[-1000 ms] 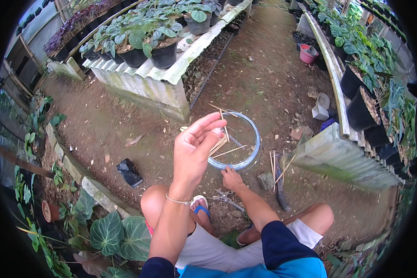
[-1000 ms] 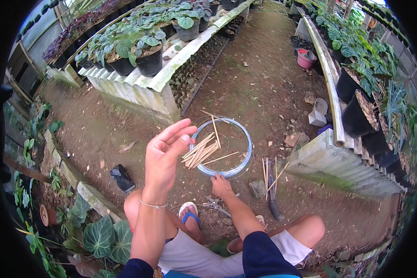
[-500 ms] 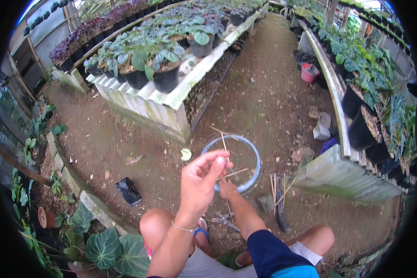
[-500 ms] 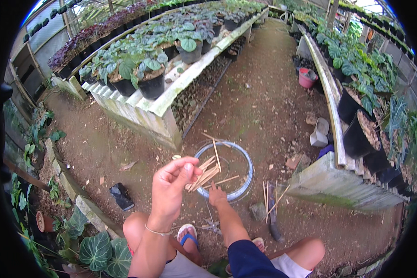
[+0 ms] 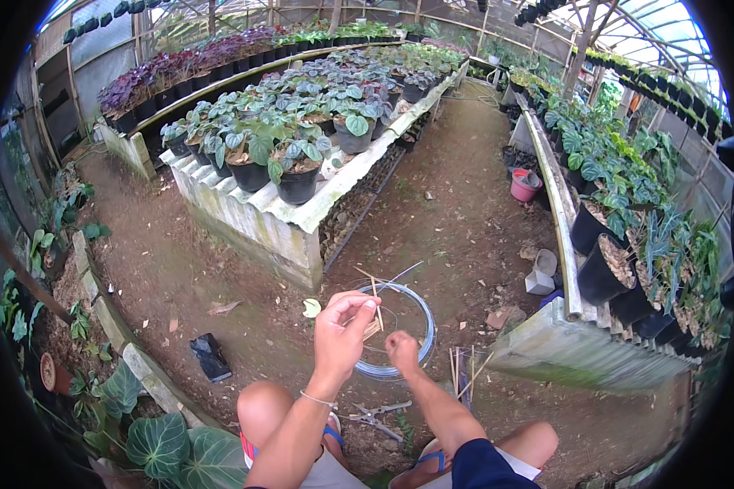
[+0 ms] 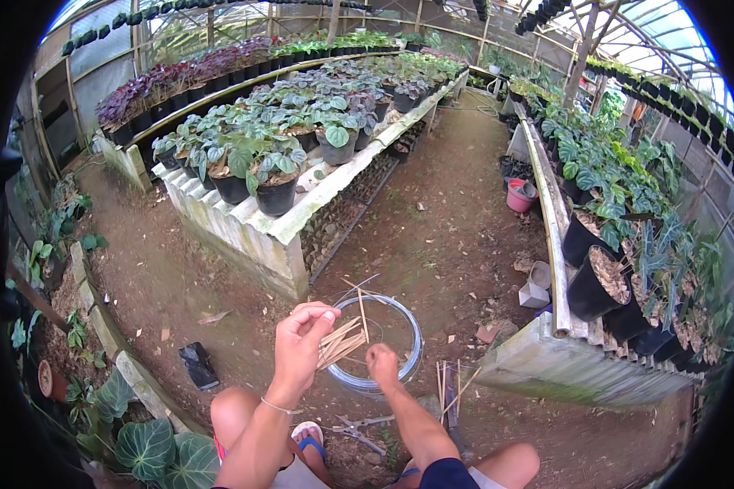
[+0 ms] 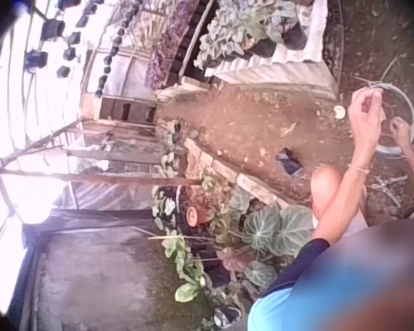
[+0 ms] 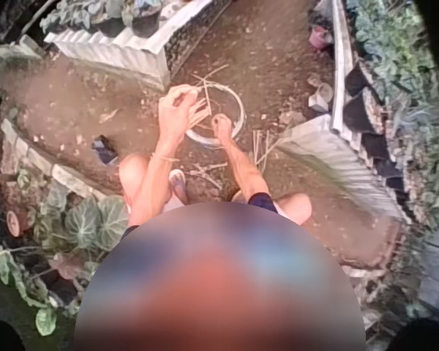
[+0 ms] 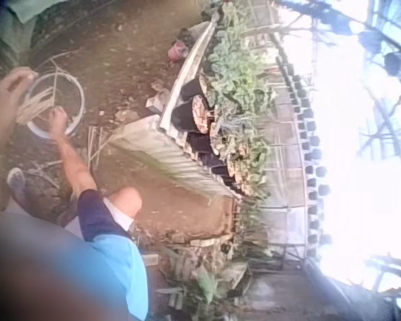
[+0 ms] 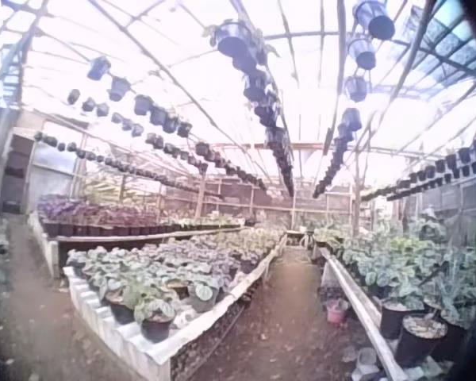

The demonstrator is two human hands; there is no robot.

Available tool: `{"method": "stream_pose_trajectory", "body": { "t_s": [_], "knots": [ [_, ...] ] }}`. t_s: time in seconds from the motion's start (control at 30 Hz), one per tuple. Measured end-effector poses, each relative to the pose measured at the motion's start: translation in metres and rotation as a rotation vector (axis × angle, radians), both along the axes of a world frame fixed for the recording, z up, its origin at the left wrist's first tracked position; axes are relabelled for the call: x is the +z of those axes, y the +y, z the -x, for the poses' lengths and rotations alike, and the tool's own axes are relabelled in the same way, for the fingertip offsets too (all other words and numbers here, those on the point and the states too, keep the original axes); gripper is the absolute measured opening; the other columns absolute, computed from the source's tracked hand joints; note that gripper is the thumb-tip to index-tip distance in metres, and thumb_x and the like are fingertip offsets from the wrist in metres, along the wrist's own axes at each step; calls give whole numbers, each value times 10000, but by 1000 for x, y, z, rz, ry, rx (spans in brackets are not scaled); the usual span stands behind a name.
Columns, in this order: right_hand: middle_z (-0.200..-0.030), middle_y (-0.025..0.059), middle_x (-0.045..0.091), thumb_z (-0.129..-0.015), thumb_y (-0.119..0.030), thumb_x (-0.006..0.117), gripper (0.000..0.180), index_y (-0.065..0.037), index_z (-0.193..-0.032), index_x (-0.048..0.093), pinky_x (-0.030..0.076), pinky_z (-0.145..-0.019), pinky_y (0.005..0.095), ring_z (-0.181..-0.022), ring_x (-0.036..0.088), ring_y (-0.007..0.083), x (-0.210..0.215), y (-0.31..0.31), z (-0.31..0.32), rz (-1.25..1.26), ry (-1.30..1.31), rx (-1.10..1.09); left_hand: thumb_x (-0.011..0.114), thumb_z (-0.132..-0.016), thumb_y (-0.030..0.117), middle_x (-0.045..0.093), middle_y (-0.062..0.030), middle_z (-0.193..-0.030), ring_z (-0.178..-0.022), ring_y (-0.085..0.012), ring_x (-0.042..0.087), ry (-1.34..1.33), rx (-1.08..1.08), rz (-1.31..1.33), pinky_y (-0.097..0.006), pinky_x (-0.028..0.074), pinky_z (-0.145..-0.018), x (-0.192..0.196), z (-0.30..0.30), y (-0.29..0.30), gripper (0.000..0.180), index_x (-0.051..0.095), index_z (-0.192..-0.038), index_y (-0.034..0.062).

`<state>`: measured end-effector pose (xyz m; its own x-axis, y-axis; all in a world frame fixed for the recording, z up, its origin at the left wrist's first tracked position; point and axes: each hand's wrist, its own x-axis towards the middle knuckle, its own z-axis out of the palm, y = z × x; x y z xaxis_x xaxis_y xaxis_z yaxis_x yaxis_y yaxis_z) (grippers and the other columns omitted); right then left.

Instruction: The person sits on the ground in a greenhouse and assembles wire plant stakes. They wrap thin wire around wooden sticks, twist the wire to secure it, and use pliers to cut the wire. The person repeats this process for several sticks.

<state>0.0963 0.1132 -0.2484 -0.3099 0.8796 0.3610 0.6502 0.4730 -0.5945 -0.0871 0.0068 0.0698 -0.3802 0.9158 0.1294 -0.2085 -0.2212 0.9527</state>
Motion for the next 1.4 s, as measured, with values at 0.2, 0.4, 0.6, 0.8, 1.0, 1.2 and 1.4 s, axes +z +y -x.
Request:
{"method": "stream_pose_trajectory", "body": {
  "t_s": [0.2,0.4,0.6,0.8,1.0,1.2,1.4],
  "knots": [
    [-973,174,730,-842,-111,729,117,-60,-945,751,586,-842,466,-921,722,363,78,28,-49,225,-72,-31,681,-1012,102,681,21,-871,-692,-27,508,-188,-45,-22,-195,401,-615,7,4,-2,147,744,-1095,-1],
    [-1211,176,680,-879,-122,667,184,-105,-1037,760,544,-1000,471,-1143,671,360,39,7,-48,402,-471,38,679,-1015,116,699,-5,-998,-734,-23,519,-284,-92,-63,-195,410,-627,12,15,-10,179,723,-1145,1],
    [-1441,147,556,-880,-93,633,381,-164,-1246,716,467,-1131,498,-1344,535,410,-33,-20,-8,595,-708,137,670,-1017,113,704,-40,-1046,-754,-43,534,-309,-52,-25,-206,433,-667,19,25,-12,186,712,-1154,-5],
    [-1724,118,227,-901,-105,631,557,-162,-1453,585,401,-1217,468,-1502,366,428,-54,-29,12,760,-715,46,665,-1028,105,667,21,-897,-685,-19,503,-351,-27,-81,-188,422,-619,21,32,-10,171,718,-1142,-11],
    [-1640,92,397,-903,-137,654,498,-135,-1400,641,405,-1193,468,-1476,417,358,-69,-15,8,739,-782,92,665,-1028,101,676,16,-905,-682,-20,501,-353,-26,-67,-185,416,-612,17,30,-7,172,717,-1146,-13],
    [-1262,111,706,-883,-146,734,332,-74,-1207,737,523,-1012,450,-1176,657,315,-57,-9,-6,446,-572,-12,652,-1036,97,684,15,-896,-682,-14,511,-335,-63,-49,-182,417,-612,16,25,-5,175,717,-1153,-15],
    [-1053,129,737,-931,-21,716,283,-4,-1210,679,616,-775,340,-873,750,218,56,26,-28,460,228,-60,615,-1061,113,705,-9,-882,-663,1,499,-221,-41,20,-180,391,-578,15,16,-6,187,719,-1159,-8]
  ]
}}
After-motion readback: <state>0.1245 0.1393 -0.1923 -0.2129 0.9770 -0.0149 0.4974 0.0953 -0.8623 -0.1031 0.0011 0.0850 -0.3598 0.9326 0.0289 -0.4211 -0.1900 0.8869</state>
